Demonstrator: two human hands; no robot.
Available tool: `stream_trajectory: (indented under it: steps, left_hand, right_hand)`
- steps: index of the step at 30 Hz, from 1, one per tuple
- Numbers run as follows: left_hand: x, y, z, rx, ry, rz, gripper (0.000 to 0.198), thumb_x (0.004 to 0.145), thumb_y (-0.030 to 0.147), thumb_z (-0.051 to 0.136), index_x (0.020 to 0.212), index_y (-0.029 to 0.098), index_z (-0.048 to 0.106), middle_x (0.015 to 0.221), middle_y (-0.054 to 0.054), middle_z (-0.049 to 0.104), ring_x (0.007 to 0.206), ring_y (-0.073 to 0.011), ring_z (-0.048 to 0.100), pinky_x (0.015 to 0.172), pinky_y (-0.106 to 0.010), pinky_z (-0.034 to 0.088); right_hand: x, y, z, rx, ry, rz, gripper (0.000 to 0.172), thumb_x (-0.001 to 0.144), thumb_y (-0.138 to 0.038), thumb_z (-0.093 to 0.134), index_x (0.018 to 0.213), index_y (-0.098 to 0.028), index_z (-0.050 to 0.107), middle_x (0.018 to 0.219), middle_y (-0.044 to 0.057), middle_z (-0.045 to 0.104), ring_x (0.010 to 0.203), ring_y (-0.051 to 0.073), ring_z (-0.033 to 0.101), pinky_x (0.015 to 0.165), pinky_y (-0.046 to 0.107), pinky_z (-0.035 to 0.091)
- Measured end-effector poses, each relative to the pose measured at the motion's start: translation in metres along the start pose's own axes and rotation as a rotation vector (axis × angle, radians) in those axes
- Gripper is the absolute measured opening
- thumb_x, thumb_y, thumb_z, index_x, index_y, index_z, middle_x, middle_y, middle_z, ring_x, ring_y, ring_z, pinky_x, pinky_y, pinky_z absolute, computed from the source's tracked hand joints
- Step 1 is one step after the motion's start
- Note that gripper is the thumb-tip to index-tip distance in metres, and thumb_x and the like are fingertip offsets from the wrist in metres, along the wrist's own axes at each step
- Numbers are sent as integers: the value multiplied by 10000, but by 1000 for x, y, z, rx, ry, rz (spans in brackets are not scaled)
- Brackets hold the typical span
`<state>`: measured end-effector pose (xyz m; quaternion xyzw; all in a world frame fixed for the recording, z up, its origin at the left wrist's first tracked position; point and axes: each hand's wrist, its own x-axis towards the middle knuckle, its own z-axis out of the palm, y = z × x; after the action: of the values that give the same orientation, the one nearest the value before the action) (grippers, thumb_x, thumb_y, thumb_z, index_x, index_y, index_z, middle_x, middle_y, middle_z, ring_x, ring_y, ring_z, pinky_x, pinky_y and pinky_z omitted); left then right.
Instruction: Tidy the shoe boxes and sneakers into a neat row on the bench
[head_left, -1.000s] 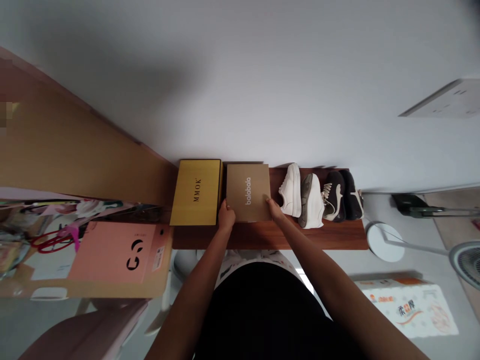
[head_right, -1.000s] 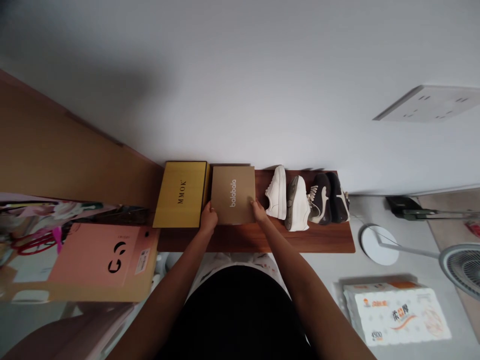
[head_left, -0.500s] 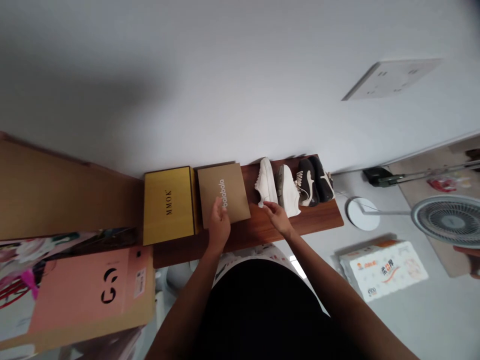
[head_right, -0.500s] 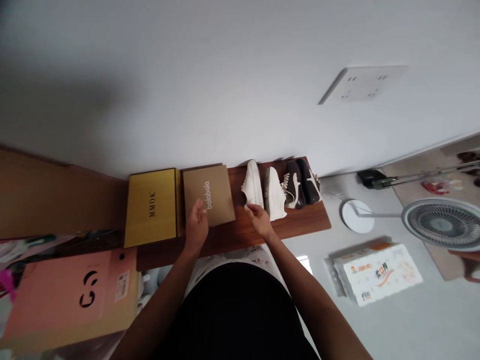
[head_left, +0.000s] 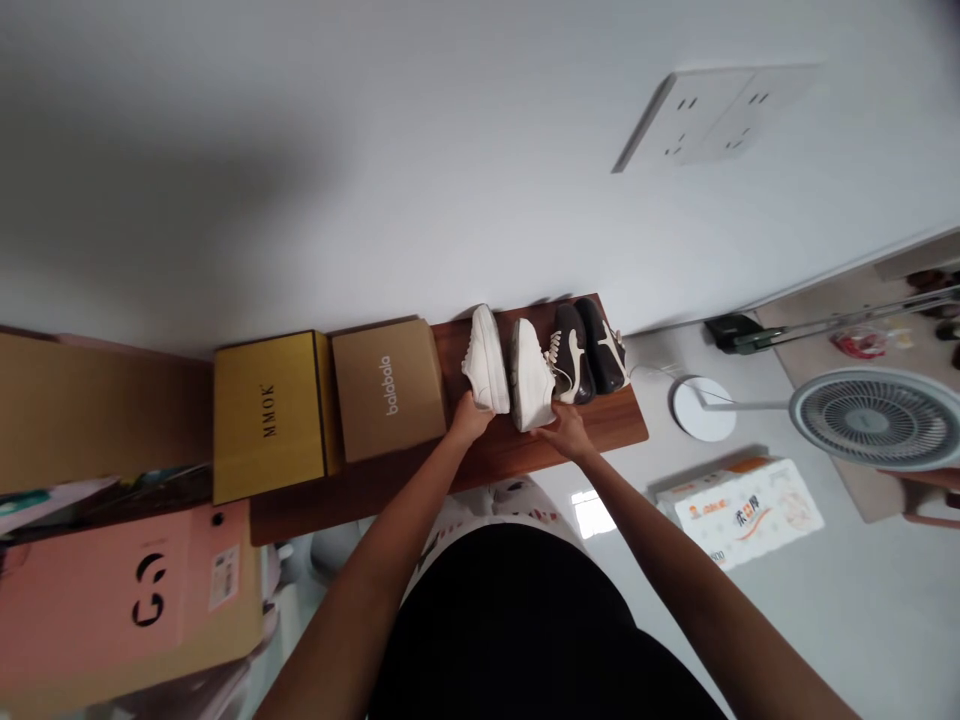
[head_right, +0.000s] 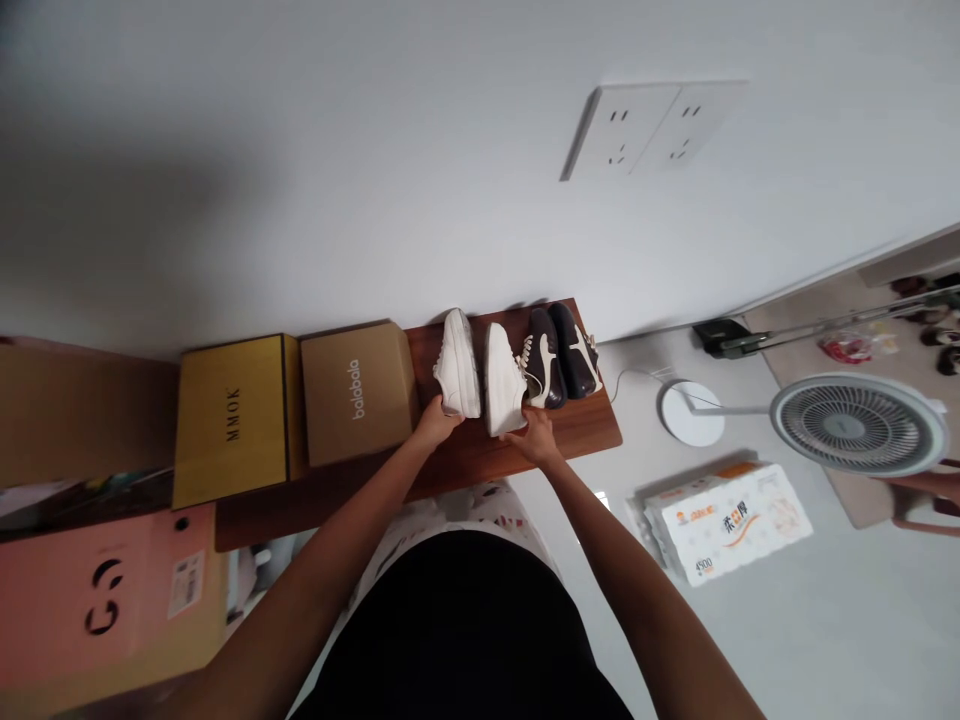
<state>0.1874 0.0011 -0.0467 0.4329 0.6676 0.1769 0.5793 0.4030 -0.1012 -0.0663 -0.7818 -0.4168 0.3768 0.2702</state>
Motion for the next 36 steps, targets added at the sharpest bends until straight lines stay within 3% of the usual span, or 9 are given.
stream_trajectory:
  steps: [5,9,14,21,24,28,31,36]
  left_hand:
    - [4,3,2,107,28,14,517,617,211,856,1080,139,638,1149,-134,710,1129,-291,642,976,-347,465]
    - [6,7,-2,216,-7,83,380,676,230,810,1002,148,632,1022,-67,710,989,-224,647,879,-297,484]
    - [8,20,-14,432,-41,207,292,737,240,745,987,147,625,981,-40,689,914,-195,625,834,-282,480]
    - [-8,44,-18,693,-136,356,262,833,298,691,1057,195,604,1023,-37,692,947,-211,647,870,-303,480]
    - [-23,52,-12,848,-151,356,245,889,282,636,1114,198,584,1126,-81,689,1043,-240,655,913,-325,479]
    - [-38,59,3,1001,-127,336,277,938,221,549,1211,179,553,1249,-136,649,1192,-270,617,978,-344,469]
    - [-41,62,14,1065,-93,299,308,956,180,485,1259,153,534,1235,-155,648,1201,-279,613,986,-347,471]
    - [-37,61,28,1102,-35,273,341,975,111,364,1271,137,534,1211,-153,655,1190,-271,619,983,-340,479]
  right_hand:
    - [16,8,0,97,-197,-33,612,596,-492,846,1091,-177,674,1044,87,732,994,288,654,925,434,514]
    - [23,10,0,145,-292,-55,561,669,-524,778,1097,-177,672,961,64,744,886,252,662,862,400,528]
    - [25,-4,-6,132,-338,-174,488,725,-543,720,1038,-173,665,887,44,724,810,217,635,793,350,525]
    - [33,-35,-31,-179,-338,-382,377,805,-570,652,750,-216,533,672,-10,595,676,172,548,645,271,448]
    - [40,-50,-37,-367,-343,-467,312,838,-482,648,749,-215,513,736,9,629,693,172,576,657,264,416]
    - [44,-72,-37,-650,-393,-525,239,877,-435,655,869,-208,580,957,70,714,870,212,659,707,258,417]
    - [46,-88,-31,-828,-447,-507,267,922,-460,613,1008,-207,609,1096,106,724,993,246,678,744,270,438]
    - [48,-105,-20,-970,-530,-504,310,984,-425,509,1148,-180,603,1167,157,711,1067,281,685,822,318,482]
